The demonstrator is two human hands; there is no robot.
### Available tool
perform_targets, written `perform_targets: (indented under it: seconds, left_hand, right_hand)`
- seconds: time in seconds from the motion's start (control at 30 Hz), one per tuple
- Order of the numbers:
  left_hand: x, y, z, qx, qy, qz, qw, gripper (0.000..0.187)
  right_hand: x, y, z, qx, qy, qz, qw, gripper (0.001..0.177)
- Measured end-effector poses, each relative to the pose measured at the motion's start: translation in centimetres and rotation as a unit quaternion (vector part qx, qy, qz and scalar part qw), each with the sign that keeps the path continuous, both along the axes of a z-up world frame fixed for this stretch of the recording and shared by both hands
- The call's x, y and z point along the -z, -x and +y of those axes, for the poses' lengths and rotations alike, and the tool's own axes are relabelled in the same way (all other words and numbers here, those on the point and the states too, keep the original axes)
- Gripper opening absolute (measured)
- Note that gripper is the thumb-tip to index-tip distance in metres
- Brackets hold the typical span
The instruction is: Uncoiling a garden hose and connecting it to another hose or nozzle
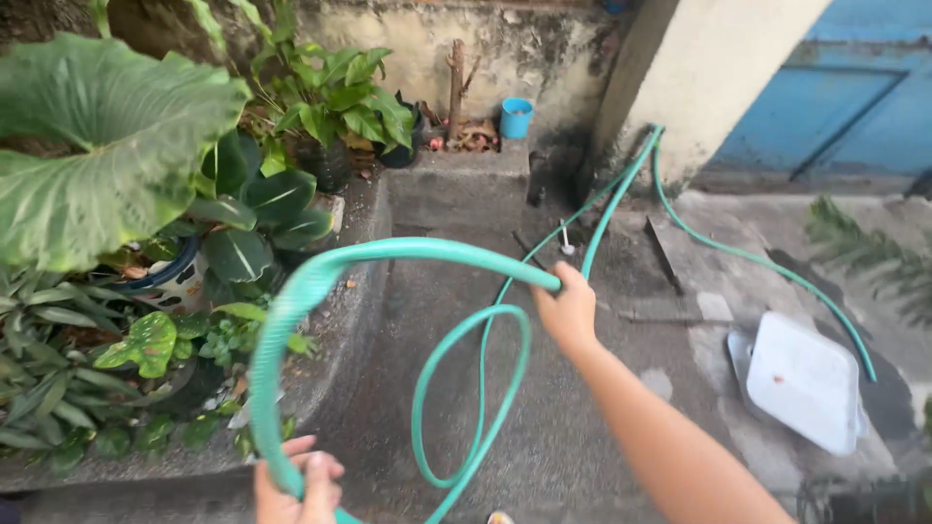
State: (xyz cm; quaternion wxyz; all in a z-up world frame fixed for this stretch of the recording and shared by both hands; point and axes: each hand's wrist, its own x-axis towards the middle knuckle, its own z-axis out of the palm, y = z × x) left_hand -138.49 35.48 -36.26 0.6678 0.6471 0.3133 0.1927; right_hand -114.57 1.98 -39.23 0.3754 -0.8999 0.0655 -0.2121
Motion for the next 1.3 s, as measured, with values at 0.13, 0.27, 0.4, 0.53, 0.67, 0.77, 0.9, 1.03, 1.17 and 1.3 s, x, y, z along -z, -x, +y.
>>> perform_targets:
  seconds: [0.13,0.27,0.4,0.53,0.67,0.77,0.9,1.03,1.17,1.3]
  left_hand:
    - [2.2,4.1,2.8,0.036,0.017,-0.04,0.998,0.015]
    - [3.7,8.8,8.1,0.049,-0.032,0.013,0.998,0.013]
    - [3.6,12.4,13.4,0.075,-0.165,0.088,0.979,0.016]
    - [-4.4,13.1,16.3,0.141,-0.082,0.22,0.962,0.02]
    - [-5.4,15.2,17.9,0.191,0.011,0.131,0.973,0.021]
    - [-6.1,16.1,18.0,0.223,0.165,0.026,0.96,0.015]
    - [-10.9,16.3,17.4,0.226,0.254,-0.078,0.937,0.025]
    - [-18.3,17.0,16.0,0.243,0.292,-0.096,0.92,0.035]
    - [-18.3,19.2,12.7,0.316,0.285,-0.17,0.889,0.056]
    - [-18.8,22.7,11.3,0.452,0.271,-0.231,0.818,0.065]
  right_hand:
    - [-1.2,3.0,3.0,0.011,0.044,-0.004,0.999,0.039]
    - [-2.8,6.0,4.5,-0.01,0.041,-0.104,0.994,0.026]
    - [-5.5,10.6,8.5,-0.024,-0.03,0.035,0.999,0.041]
    - [-7.2,16.4,14.6,-0.039,-0.084,0.131,0.987,0.064]
    - [-6.1,22.1,20.0,-0.135,-0.191,0.239,0.943,0.051]
    - [-7.9,28.4,24.4,-0.449,-0.028,0.224,0.864,0.042]
    - [-4.6,39.0,29.5,-0.626,-0.043,0.319,0.71,0.071]
    - [2.2,47.9,32.4,-0.348,-0.252,0.302,0.851,0.012]
    - [2.0,51.0,29.5,-0.249,-0.31,0.231,0.888,0.031]
    - [-5.6,51.6,25.7,-0.39,-0.224,0.171,0.877,0.043]
